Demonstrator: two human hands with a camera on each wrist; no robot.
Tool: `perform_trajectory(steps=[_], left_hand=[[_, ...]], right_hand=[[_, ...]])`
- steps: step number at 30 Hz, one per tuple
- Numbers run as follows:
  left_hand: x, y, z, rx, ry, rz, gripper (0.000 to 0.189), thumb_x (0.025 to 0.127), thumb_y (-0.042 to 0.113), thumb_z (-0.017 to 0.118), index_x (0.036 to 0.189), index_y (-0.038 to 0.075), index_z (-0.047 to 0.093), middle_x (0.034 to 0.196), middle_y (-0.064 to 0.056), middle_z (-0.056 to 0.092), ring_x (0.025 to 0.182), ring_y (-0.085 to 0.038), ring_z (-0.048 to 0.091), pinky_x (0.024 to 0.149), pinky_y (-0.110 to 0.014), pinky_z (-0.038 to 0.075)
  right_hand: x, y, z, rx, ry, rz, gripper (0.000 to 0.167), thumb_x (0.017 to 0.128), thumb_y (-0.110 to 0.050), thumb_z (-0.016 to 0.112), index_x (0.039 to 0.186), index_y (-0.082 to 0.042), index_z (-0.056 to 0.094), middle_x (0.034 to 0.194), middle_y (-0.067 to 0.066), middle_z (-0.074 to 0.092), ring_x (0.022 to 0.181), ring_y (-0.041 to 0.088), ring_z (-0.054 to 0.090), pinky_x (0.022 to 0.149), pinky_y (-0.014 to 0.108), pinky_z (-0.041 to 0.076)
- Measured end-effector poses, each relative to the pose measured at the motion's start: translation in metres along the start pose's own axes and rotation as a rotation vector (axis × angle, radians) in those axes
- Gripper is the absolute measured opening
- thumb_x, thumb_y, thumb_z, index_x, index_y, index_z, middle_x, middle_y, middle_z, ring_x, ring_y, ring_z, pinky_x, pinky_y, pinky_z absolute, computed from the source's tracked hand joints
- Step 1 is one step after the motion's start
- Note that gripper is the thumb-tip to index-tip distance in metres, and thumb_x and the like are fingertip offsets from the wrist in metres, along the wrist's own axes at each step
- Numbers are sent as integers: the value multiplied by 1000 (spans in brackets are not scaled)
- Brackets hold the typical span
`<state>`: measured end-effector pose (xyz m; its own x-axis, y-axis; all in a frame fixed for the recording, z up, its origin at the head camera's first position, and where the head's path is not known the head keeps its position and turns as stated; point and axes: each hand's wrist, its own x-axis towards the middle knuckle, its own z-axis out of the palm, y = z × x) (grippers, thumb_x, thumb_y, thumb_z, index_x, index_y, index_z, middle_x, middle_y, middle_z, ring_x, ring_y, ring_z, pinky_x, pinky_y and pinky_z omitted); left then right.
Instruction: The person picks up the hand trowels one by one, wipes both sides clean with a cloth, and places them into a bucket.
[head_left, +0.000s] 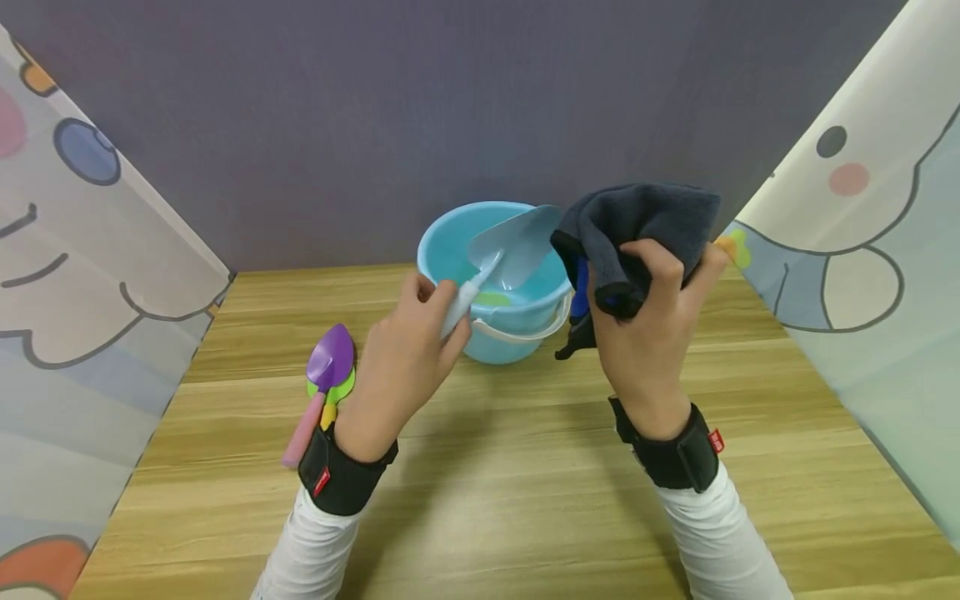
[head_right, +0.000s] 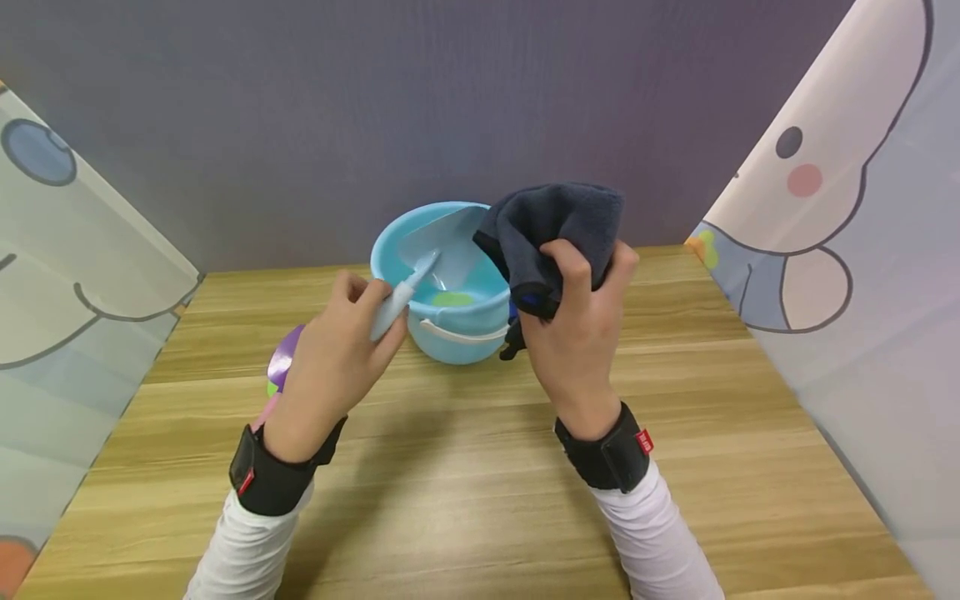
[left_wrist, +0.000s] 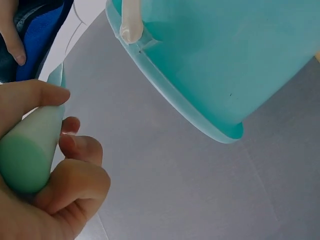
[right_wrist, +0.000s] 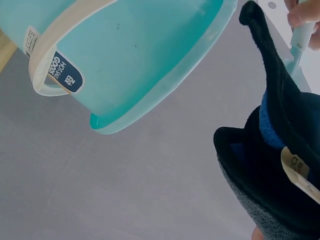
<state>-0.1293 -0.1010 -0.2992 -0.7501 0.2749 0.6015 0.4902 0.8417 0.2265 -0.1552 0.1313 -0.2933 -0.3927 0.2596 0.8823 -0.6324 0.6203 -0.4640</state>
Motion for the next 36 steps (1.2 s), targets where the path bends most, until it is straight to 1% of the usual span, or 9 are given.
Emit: perform_trajectory(steps=[5,9,15,20,23,26,30,33,36], left_hand=[[0,1,-2,-62,62,-45,21,98,18,64,106,0,59,93,-19,51,54,-23,51,45,-34,46],[0,1,-2,-82,96,-44,26,97,17,64,112,-3,59,94,-19,57,59,-25,55,49,-38,50],[0,2,-1,-89,146,-26,22,96,10,58,111,-7,56,86,-16,58,58,-23,53,46,-35,48],[-1,3,0,-112,135,-50,19,95,8,55,109,-6,55,81,-13,55,60,-22,51,48,-34,47],[-1,4,0,-133,119,-68,21,97,10,59,111,-5,56,79,-13,57,59,-22,54,49,-34,48],[-1,5,-1,-149,108,-73,24,98,14,63,114,-2,55,78,-13,62,55,-22,56,47,-34,47],[-2,6,-1,-163,102,-45,24,98,16,63,115,1,56,83,-13,65,60,-22,58,52,-34,49],[-3,7,-1,-168,103,-17,24,99,16,63,116,0,57,91,-13,64,68,-23,59,58,-37,52],[-3,7,-1,-173,102,-6,29,97,18,69,117,0,57,99,-15,65,76,-27,63,65,-41,55]], right_hand=[[0,-1,0,14,18,-3,32,90,-15,76,110,-14,51,123,9,40,109,28,47,89,39,40],[-1,-2,1,16,17,-13,33,89,-14,77,110,-15,51,122,13,42,109,31,48,90,40,42],[-4,-5,2,51,6,-38,36,87,-11,77,111,-15,51,122,15,42,111,34,49,91,39,41],[-9,-10,5,98,34,-78,36,84,-11,78,109,-15,52,120,14,43,109,34,48,88,39,40],[-12,-12,6,126,47,-113,35,83,-12,77,108,-15,53,119,17,44,110,35,47,88,39,40],[-16,-15,7,152,60,-156,32,85,-13,77,106,-14,54,116,21,45,110,38,47,88,40,41],[-23,-15,11,203,64,-234,25,90,-22,75,104,-12,56,115,24,45,107,41,49,90,41,42],[-31,-16,14,222,30,-307,25,93,-28,73,103,-11,58,117,25,46,105,41,50,91,42,43],[-39,-17,15,230,-37,-381,24,94,-27,73,105,-10,60,122,24,45,106,41,52,92,42,46]])
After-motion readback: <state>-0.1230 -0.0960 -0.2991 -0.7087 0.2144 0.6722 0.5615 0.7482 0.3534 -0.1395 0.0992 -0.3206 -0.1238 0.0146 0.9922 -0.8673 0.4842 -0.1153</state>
